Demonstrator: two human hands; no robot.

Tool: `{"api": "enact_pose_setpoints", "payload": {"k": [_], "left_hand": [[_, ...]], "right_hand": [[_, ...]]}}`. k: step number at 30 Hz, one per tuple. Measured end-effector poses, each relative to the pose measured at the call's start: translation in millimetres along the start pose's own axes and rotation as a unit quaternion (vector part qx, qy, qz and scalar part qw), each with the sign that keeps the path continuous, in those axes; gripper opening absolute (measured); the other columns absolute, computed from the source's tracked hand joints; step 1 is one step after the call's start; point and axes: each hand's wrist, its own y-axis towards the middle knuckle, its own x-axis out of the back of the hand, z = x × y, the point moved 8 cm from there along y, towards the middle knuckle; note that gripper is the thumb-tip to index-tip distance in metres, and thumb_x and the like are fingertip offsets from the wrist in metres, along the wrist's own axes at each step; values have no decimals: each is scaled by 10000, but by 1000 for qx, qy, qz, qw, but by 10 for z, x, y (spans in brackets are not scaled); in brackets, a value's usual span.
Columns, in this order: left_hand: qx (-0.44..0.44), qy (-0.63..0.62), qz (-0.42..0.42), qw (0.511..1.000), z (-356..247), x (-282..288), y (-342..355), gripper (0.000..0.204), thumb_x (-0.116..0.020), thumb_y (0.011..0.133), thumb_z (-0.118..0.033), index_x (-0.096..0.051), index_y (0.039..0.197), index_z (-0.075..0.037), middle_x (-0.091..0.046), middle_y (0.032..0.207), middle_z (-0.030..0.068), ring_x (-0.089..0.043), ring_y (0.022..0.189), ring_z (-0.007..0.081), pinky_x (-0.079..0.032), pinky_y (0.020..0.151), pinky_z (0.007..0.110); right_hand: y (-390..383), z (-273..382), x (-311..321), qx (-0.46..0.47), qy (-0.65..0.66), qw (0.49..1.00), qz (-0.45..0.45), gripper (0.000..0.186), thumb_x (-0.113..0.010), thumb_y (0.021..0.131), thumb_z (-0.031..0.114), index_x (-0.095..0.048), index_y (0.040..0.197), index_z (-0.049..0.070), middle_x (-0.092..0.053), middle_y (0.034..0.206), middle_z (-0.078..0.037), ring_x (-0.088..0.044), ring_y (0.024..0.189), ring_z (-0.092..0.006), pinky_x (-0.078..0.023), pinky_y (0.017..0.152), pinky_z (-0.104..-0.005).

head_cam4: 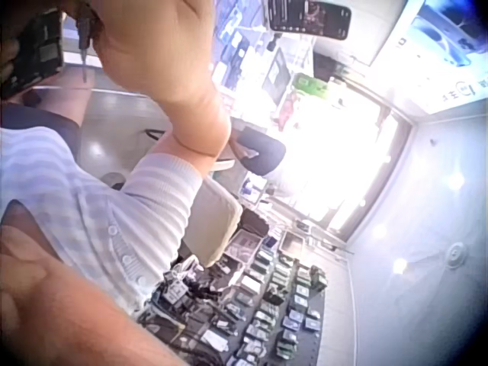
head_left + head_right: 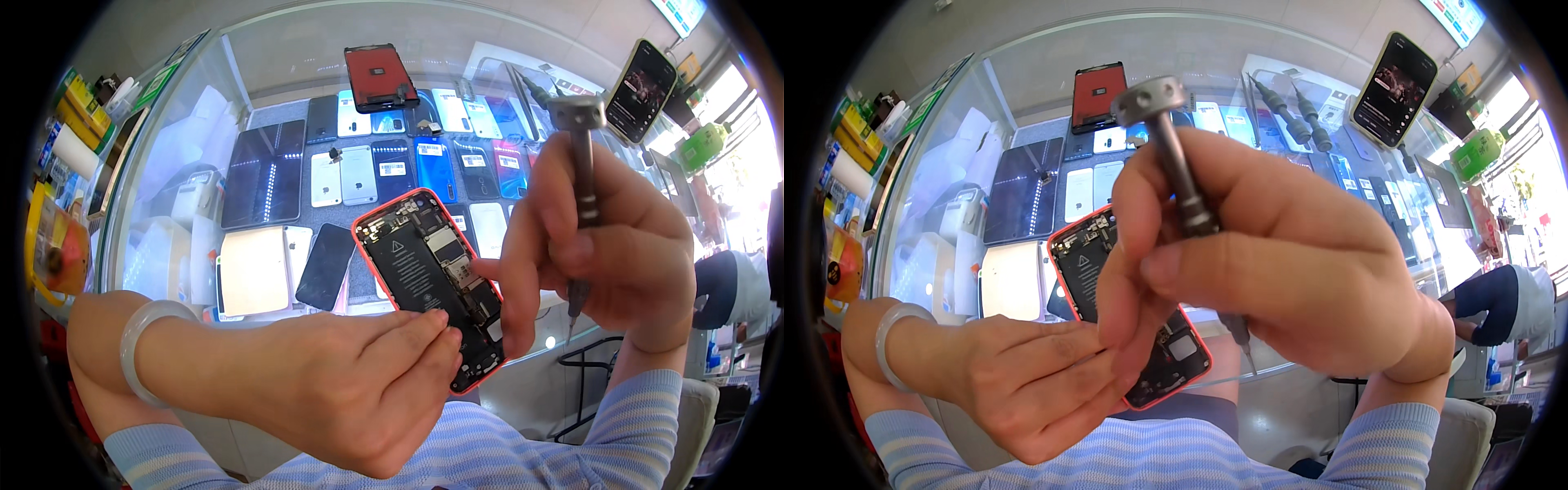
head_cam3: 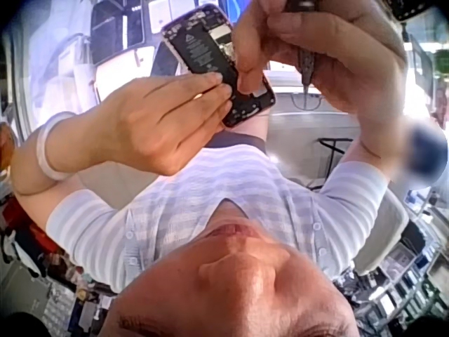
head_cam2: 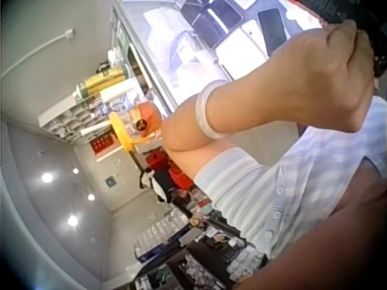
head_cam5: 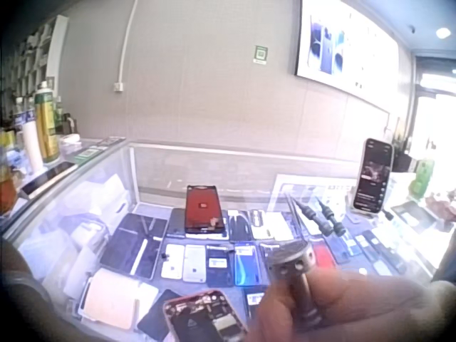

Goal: The person removes a screw from an internal component of a mobile phone using an electric screwdriver and then uses tweezers to detach a small connector.

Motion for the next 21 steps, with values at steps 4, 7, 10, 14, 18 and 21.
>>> {"api": "enact_pose_setpoints", "payload": {"k": [4,7,10,14,18,21], "left_hand": [[3,-11,-6,1000,3,-5,-4,130,-705,680,-61,-715,769,33,-688,831,153,-702,762,270,-605,639,314],[3,-4,-18,1000,-3,-28,-20,127,-699,688,-60,-713,769,38,-695,836,165,-707,768,274,-609,644,316],[2,-10,-12,1000,6,-28,-16,129,-695,695,-61,-714,773,40,-702,843,175,-712,776,277,-613,649,317],[5,-11,-5,1000,14,-21,-14,134,-690,699,-64,-719,783,37,-707,849,173,-715,784,274,-615,651,316],[9,-11,-5,1000,15,-34,-21,133,-685,703,-65,-722,786,31,-710,856,169,-716,790,273,-614,653,312],[6,-6,3,1000,15,-28,-20,130,-686,703,-69,-724,783,26,-711,862,168,-717,797,274,-614,656,311]], "right_hand": [[7,-11,24,-2,-2,1000,-14,105,-451,853,33,-381,930,25,-614,749,-304,-655,581,-342,-571,923,-427],[65,-40,152,-21,96,995,-24,105,-425,877,15,-379,971,22,-608,784,-281,-668,625,-336,-570,914,-475],[76,-66,255,-33,135,990,-34,118,-393,903,-1,-374,1018,20,-597,826,-263,-677,671,-338,-558,910,-533],[72,-91,258,-29,147,989,-17,123,-375,921,0,-372,1043,19,-593,855,-262,-679,697,-341,-542,923,-566],[68,-95,271,-28,149,988,-20,127,-371,924,-4,-373,1049,16,-594,858,-263,-679,703,-343,-533,932,-573],[57,-105,264,-24,153,987,-30,134,-372,920,-7,-375,1052,15,-593,854,-265,-677,696,-346,-536,930,-568]]}}
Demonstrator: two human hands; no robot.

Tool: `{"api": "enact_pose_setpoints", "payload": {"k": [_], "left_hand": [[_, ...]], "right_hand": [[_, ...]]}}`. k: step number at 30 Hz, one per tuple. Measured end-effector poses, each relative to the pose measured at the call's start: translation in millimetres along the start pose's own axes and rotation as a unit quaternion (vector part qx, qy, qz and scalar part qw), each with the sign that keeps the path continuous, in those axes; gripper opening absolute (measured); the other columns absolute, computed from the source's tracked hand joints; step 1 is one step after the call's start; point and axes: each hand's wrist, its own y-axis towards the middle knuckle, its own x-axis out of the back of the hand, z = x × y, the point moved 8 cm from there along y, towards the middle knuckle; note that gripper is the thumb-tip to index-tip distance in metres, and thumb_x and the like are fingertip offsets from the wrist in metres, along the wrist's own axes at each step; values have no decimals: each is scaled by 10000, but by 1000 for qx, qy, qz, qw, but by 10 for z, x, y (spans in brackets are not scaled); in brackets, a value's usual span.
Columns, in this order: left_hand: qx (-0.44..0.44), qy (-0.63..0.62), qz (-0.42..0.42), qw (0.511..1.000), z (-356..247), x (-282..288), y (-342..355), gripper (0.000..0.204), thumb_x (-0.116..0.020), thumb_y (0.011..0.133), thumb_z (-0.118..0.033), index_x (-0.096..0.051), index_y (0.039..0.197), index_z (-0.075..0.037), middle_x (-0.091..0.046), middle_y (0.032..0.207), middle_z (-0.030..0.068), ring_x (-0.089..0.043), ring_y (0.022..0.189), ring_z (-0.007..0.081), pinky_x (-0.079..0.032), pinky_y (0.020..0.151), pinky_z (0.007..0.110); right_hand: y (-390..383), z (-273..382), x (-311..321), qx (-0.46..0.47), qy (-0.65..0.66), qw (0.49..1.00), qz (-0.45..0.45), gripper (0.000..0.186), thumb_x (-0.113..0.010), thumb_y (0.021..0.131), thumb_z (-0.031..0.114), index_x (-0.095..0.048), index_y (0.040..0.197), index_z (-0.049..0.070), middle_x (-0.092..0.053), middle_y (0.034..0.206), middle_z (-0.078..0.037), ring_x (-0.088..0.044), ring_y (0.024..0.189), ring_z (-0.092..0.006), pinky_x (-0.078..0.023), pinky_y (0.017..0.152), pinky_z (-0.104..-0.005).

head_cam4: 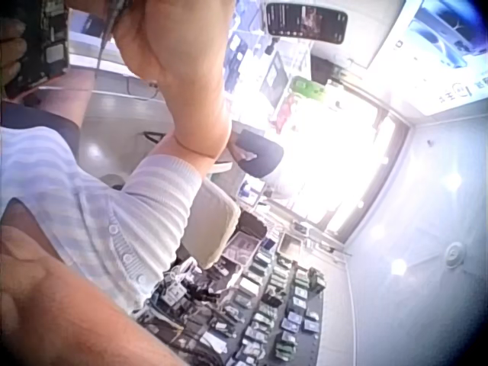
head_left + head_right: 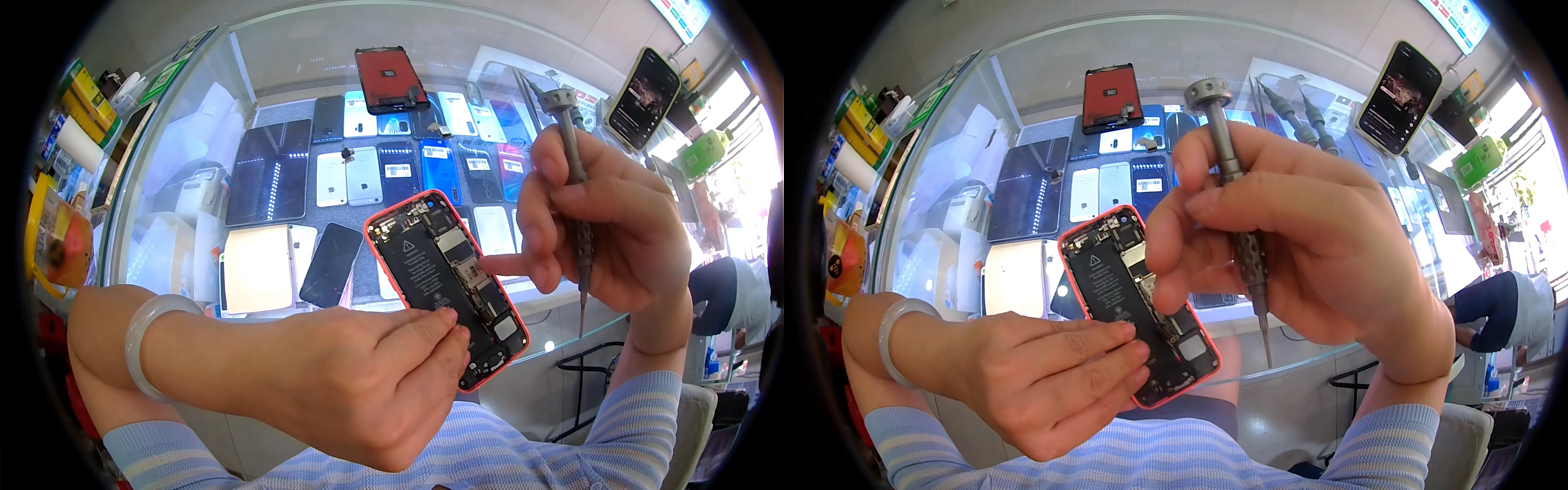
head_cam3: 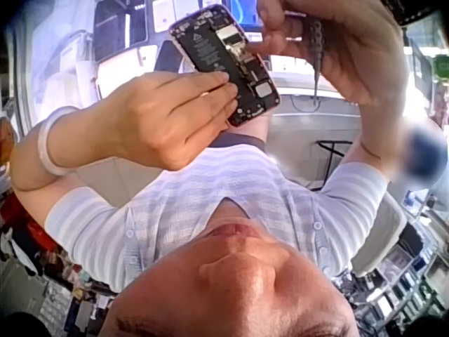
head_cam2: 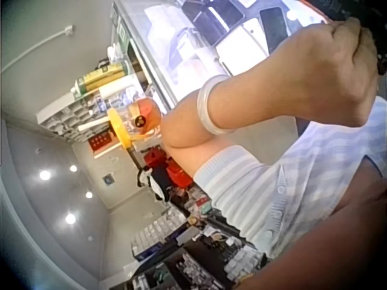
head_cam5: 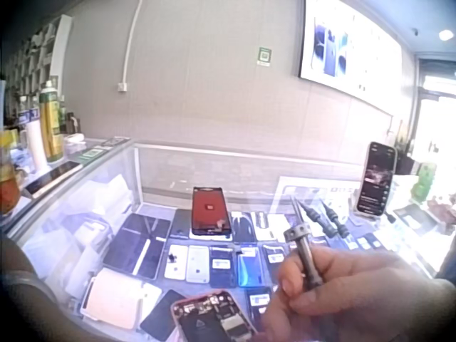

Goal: The person removes a screw from an internal component of a mobile phone using an electric screwdriver and then uses tweezers to detach a small connector.

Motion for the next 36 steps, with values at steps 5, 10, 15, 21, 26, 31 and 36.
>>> {"api": "enact_pose_setpoints", "payload": {"k": [5,10,15,21,26,31,36], "left_hand": [[-5,10,-8,1000,-2,13,-1,122,-693,706,-78,-726,775,17,-713,867,163,-717,806,274,-614,662,309],[-2,8,-9,1000,-2,5,-4,118,-696,703,-77,-728,772,14,-714,864,161,-718,806,270,-614,663,307],[-3,10,-11,1000,-7,7,-8,123,-697,698,-78,-730,772,14,-715,860,161,-720,804,266,-615,661,309],[-2,4,-9,1000,7,4,-2,128,-688,699,-73,-732,781,15,-715,864,161,-720,801,267,-616,661,310],[-8,2,-9,1000,-20,6,-11,120,-668,701,-65,-727,770,15,-711,869,159,-713,816,263,-617,698,313],[-10,23,-49,998,-58,26,-21,208,-702,724,-164,-706,778,37,-696,870,154,-688,804,266,-604,685,315],[4,-65,-12,998,-72,50,-22,350,-627,712,-236,-703,820,88,-697,899,215,-690,805,302,-596,755,341]], "right_hand": [[-13,-3,-29,11,-10,1000,-10,141,-381,909,-12,-383,1049,5,-593,838,-266,-676,688,-351,-548,913,-553],[-26,3,-19,14,-19,999,-21,149,-391,906,-12,-392,1055,-7,-597,823,-269,-679,682,-355,-551,908,-550],[-39,-1,-20,14,-14,999,-25,157,-393,907,-12,-392,1064,-13,-598,820,-272,-682,687,-355,-547,918,-554],[-34,-13,-9,3,-26,999,-36,173,-393,905,-14,-393,1078,-17,-599,822,-272,-684,692,-355,-543,921,-560],[-38,12,-35,-4,-33,999,-36,174,-400,899,-1,-392,1073,-13,-600,783,-257,-675,638,-354,-569,879,-538],[-83,173,-75,27,-95,994,-42,171,-430,893,28,-381,1055,5,-597,726,-249,-646,536,-312,-622,716,-469],[-25,293,-47,139,-409,898,-78,155,-546,877,29,-524,1026,-10,-629,770,-131,-576,550,-138,-488,538,-258]]}}
